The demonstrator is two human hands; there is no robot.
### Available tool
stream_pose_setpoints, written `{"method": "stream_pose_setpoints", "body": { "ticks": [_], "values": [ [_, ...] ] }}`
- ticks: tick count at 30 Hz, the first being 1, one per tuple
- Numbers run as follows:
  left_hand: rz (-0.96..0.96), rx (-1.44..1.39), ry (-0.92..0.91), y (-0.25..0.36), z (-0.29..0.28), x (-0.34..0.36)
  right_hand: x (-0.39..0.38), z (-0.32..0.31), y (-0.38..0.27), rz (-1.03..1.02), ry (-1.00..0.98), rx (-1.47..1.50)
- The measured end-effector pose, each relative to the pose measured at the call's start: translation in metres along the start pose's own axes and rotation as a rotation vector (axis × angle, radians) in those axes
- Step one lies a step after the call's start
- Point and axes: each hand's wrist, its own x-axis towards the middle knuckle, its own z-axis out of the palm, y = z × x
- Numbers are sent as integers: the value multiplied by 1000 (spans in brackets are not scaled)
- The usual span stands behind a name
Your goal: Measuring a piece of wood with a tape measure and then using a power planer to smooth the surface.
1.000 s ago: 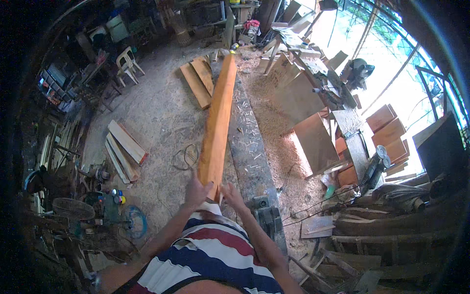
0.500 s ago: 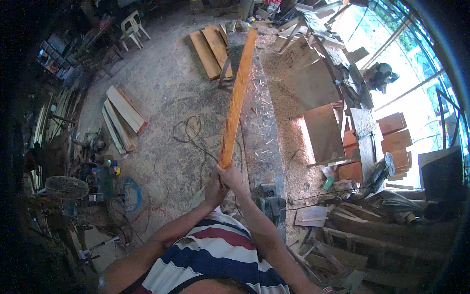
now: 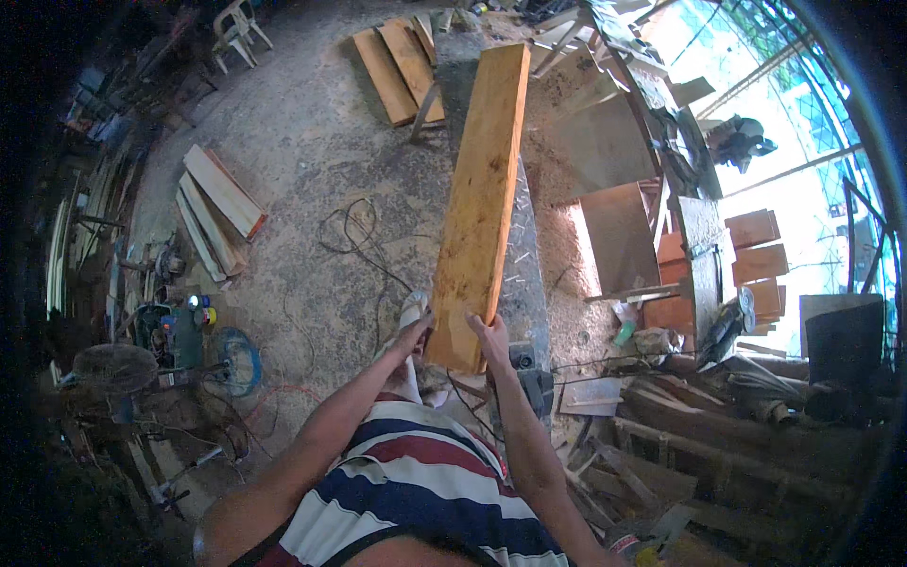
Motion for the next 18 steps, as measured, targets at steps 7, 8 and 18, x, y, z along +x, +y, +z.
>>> {"method": "stream_pose_setpoints", "body": {
  "ticks": [7, 8, 18],
  "values": [
    [-18, 177, 266, 63, 15, -47, 5, 38, 19, -54, 120, -13],
    [-38, 239, 324, 67, 9, -57, 5, 53, 24, -129, 122, 48],
    [-237, 304, 396, -30, -22, -101, -46, 81, 116, -178, -14, -80]
  ]
}}
